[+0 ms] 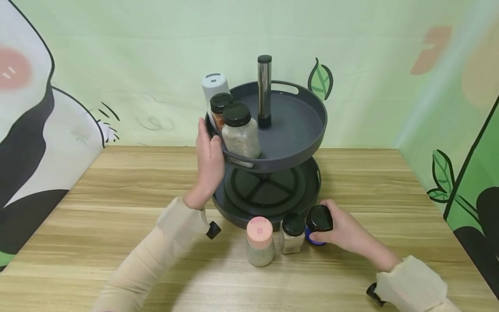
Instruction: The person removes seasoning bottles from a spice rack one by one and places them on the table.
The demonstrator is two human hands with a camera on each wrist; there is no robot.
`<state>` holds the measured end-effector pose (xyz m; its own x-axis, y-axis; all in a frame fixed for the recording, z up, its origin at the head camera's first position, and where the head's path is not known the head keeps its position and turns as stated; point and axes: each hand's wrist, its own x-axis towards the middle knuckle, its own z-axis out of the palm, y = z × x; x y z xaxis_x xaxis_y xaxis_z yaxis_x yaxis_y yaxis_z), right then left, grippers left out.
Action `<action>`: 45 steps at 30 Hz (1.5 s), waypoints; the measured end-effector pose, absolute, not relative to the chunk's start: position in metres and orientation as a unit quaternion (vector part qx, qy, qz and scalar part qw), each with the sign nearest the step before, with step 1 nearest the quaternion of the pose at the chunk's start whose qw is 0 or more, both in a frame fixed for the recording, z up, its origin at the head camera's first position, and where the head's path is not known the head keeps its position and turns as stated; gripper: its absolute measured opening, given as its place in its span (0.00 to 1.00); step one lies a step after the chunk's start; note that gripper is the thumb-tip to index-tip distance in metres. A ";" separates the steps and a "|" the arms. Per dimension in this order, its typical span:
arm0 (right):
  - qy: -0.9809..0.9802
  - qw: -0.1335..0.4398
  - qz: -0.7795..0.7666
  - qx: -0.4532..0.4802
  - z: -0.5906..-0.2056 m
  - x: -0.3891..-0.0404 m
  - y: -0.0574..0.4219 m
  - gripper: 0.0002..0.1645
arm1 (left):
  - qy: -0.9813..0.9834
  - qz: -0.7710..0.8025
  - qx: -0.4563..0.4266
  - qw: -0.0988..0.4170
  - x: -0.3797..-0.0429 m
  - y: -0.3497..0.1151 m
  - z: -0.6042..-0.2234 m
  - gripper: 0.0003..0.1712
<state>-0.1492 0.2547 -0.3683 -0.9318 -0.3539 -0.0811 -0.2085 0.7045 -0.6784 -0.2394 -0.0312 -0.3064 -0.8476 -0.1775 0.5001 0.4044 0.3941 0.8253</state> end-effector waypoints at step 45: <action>0.921 0.098 -0.346 -0.151 -0.370 -0.150 0.257 0.43 | -0.765 -0.560 -0.128 0.293 -0.246 -0.037 -0.313 0.33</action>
